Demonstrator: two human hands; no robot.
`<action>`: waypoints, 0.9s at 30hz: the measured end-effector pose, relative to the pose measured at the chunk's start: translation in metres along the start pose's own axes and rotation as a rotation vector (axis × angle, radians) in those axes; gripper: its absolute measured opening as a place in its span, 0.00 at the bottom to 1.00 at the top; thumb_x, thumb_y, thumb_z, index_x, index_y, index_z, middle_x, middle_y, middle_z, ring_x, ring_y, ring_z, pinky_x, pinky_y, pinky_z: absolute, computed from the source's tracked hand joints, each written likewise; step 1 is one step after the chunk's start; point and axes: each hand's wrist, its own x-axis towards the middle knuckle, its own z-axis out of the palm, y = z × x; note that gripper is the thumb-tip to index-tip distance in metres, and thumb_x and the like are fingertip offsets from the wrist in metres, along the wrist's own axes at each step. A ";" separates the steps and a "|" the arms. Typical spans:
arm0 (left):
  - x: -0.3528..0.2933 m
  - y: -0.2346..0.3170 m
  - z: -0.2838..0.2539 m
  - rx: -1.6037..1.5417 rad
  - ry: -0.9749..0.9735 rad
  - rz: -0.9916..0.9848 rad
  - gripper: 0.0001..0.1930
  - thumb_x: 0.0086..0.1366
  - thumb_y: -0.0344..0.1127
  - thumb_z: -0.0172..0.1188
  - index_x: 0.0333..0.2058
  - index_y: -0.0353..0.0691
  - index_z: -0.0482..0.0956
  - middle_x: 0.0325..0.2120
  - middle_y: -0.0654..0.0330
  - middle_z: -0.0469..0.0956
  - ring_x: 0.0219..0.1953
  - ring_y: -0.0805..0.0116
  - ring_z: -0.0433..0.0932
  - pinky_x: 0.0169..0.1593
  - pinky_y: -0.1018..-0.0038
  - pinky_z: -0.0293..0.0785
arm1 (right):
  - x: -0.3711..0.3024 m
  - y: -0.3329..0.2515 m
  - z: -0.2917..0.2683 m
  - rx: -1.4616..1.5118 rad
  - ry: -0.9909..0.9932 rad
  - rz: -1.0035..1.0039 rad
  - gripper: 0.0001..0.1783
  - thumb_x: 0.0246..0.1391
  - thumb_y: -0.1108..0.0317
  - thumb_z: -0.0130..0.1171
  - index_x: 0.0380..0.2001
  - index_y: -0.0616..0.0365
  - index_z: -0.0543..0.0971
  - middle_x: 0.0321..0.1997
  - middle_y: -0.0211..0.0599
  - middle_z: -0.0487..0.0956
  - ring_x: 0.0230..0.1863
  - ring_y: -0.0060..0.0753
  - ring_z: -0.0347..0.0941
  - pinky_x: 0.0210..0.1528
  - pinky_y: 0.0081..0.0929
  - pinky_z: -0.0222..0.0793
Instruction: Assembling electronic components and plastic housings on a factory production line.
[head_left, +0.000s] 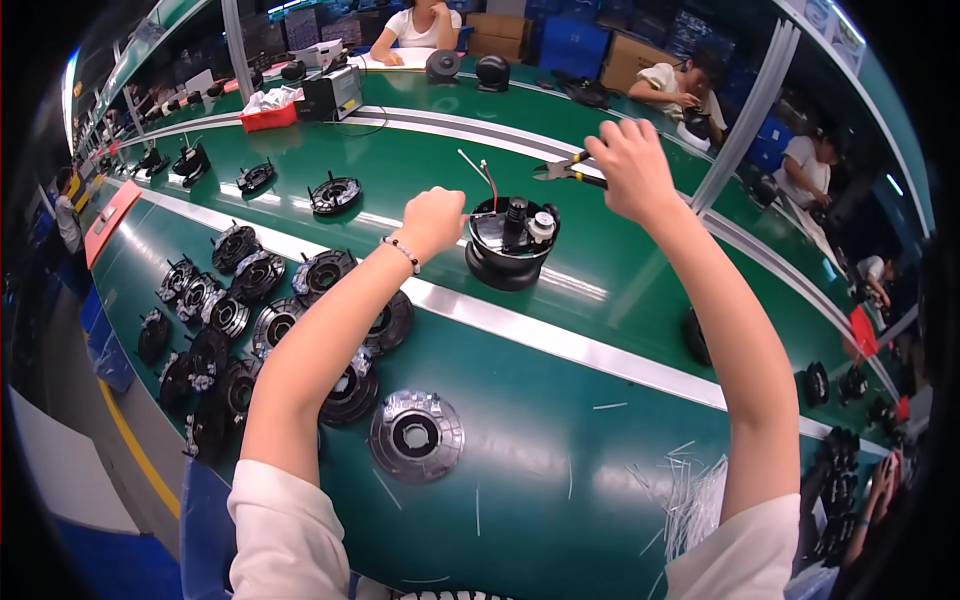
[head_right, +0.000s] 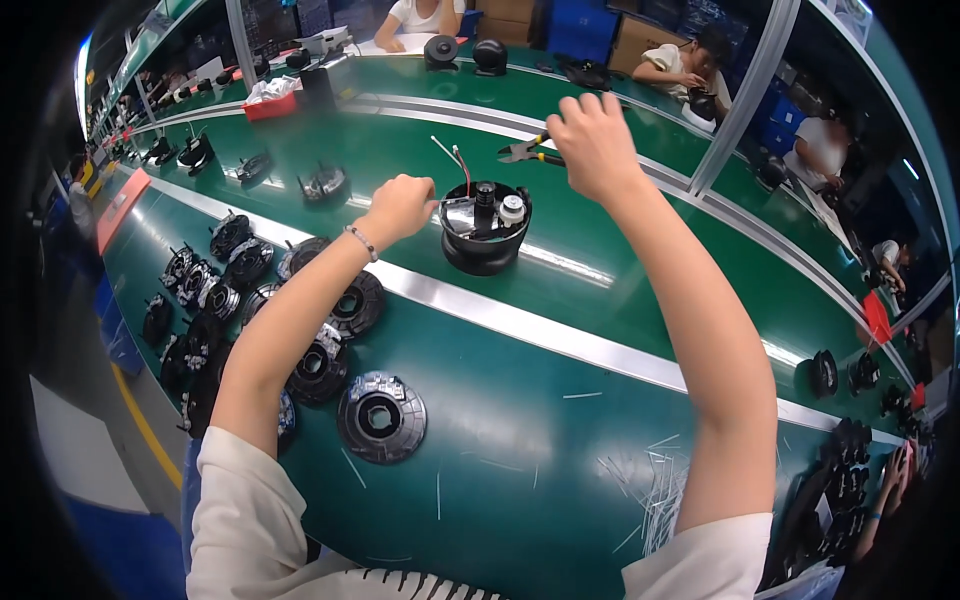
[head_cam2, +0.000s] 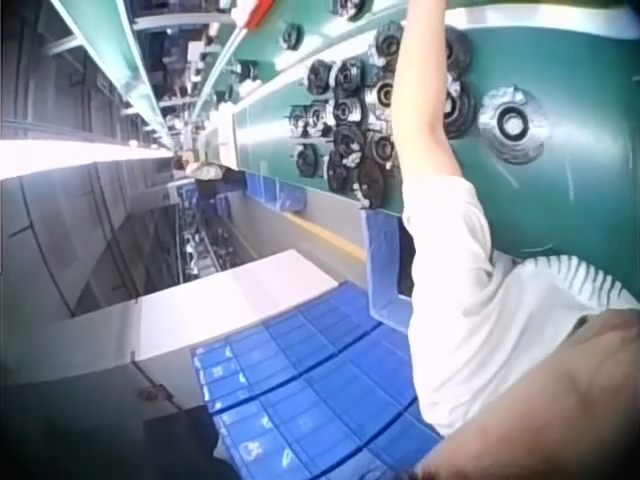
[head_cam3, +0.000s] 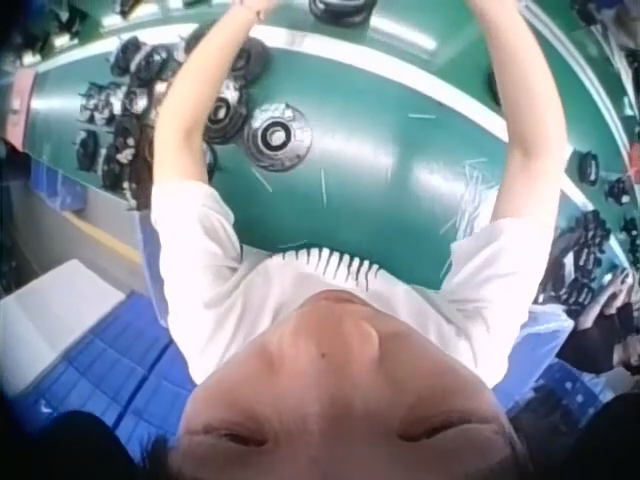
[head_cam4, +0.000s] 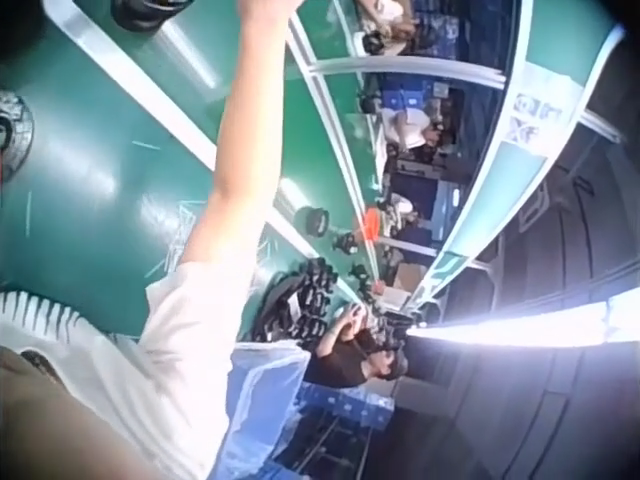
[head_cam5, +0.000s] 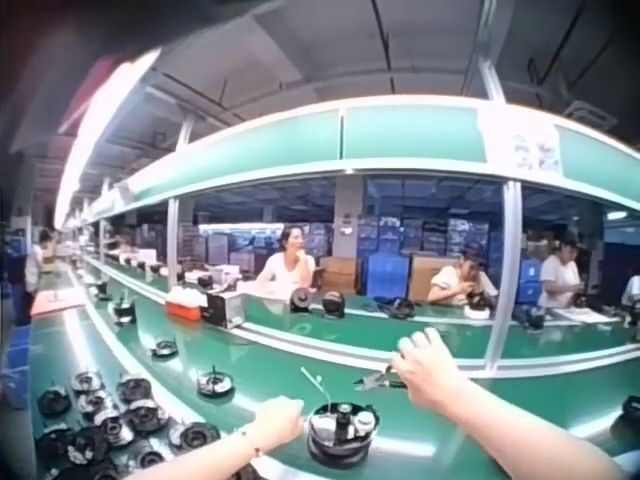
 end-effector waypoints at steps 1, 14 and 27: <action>0.003 0.000 0.001 -0.001 -0.002 0.003 0.08 0.51 0.37 0.58 0.28 0.40 0.76 0.24 0.53 0.76 0.30 0.53 0.76 0.34 0.63 0.72 | 0.009 -0.001 0.009 -0.017 -0.019 -0.044 0.17 0.27 0.73 0.60 0.29 0.55 0.75 0.32 0.34 0.69 0.40 0.34 0.64 0.46 0.31 0.56; 0.026 0.021 0.002 -0.141 0.067 0.159 0.05 0.51 0.33 0.55 0.24 0.40 0.78 0.19 0.52 0.75 0.25 0.53 0.75 0.30 0.63 0.72 | 0.044 -0.025 0.054 0.058 -0.367 -0.342 0.21 0.22 0.67 0.67 0.29 0.48 0.78 0.37 0.29 0.70 0.44 0.28 0.64 0.47 0.27 0.57; 0.023 0.082 -0.010 -0.594 0.253 0.294 0.05 0.50 0.32 0.56 0.22 0.39 0.79 0.18 0.53 0.75 0.23 0.56 0.75 0.29 0.66 0.72 | -0.016 0.048 0.027 0.012 -0.351 0.127 0.17 0.24 0.70 0.58 0.28 0.51 0.79 0.28 0.41 0.74 0.34 0.43 0.71 0.36 0.36 0.69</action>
